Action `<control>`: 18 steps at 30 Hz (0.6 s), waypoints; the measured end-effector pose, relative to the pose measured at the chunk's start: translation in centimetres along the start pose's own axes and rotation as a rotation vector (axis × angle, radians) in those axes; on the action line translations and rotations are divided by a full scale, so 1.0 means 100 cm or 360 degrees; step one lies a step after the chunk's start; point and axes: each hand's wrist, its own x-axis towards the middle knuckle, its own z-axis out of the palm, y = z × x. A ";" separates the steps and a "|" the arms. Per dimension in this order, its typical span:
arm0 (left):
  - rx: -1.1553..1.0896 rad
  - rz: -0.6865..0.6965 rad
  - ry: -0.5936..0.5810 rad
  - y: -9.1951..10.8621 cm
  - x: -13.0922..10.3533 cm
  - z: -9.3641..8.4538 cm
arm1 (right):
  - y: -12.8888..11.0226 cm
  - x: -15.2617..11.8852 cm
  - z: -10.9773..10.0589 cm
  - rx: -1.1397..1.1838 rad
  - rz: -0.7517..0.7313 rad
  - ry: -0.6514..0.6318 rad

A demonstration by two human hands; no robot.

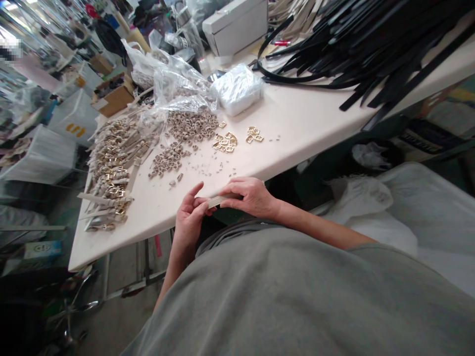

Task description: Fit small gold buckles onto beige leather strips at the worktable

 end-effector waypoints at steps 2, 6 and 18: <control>-0.0059 -0.0046 0.0014 -0.002 0.000 0.001 | -0.002 -0.002 0.003 -0.0050 -0.0054 0.0007; -0.0190 -0.0104 0.0030 -0.005 0.001 0.004 | -0.005 -0.003 0.005 -0.0136 -0.0089 0.0006; 0.0989 0.0709 -0.0038 -0.008 0.005 0.001 | 0.000 -0.005 0.009 -0.0290 -0.0097 -0.0064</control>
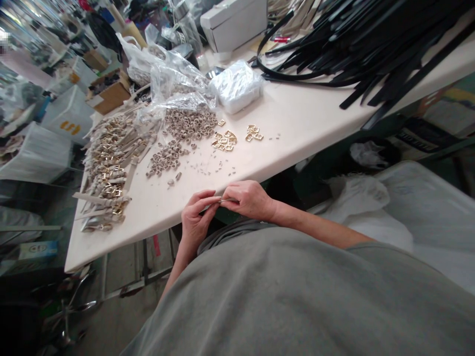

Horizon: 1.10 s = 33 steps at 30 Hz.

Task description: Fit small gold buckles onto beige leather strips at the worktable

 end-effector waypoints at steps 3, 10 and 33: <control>0.0173 0.0184 0.0050 0.000 0.001 0.002 | 0.000 -0.001 0.001 0.0087 0.0059 -0.0021; 0.0168 0.0262 0.0294 -0.001 -0.007 -0.006 | 0.004 -0.003 -0.002 0.0187 0.0153 0.0013; 0.0161 0.0000 0.0477 -0.019 -0.007 0.007 | 0.004 -0.004 -0.002 0.0107 0.0078 -0.0140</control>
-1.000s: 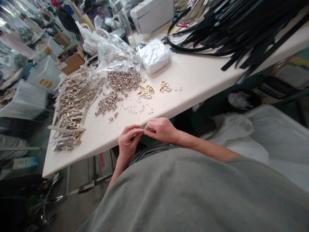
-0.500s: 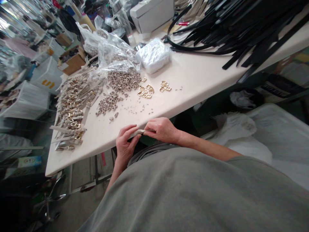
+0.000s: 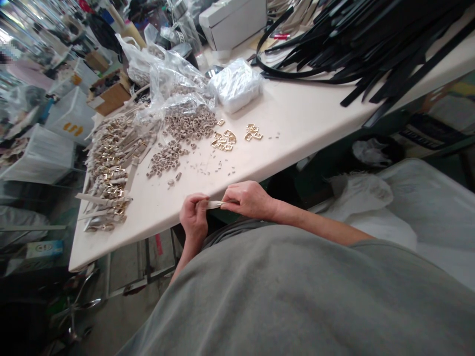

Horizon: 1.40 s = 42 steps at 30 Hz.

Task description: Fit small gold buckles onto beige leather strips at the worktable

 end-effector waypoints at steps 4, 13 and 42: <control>-0.0029 -0.0268 -0.0017 -0.004 0.006 -0.018 | 0.001 0.000 -0.005 0.0050 0.0032 0.0055; -0.0478 -0.0853 -0.0346 0.009 0.002 -0.003 | -0.001 0.000 0.001 -0.0104 0.0068 0.0160; 0.0514 -0.0318 0.0030 -0.080 0.082 -0.077 | 0.079 0.017 -0.032 -0.0378 0.0443 0.0346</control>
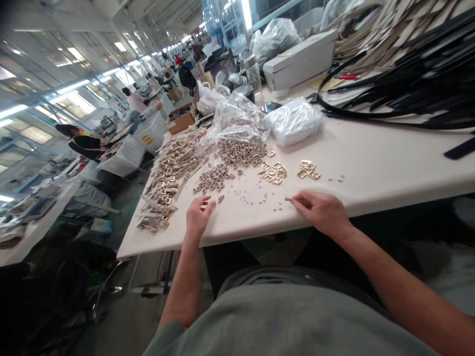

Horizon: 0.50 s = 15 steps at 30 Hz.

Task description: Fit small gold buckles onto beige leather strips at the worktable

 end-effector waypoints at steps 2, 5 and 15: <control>0.0213 0.0113 -0.0014 -0.009 0.009 0.000 | 0.003 0.000 0.002 -0.0062 -0.0020 0.0019; 0.0225 0.0217 0.0006 -0.010 0.021 0.004 | -0.002 -0.003 0.004 -0.0136 -0.0086 0.0049; 0.0117 0.0243 -0.0192 -0.006 0.083 0.040 | 0.019 -0.006 0.042 -0.0394 -0.0081 0.0463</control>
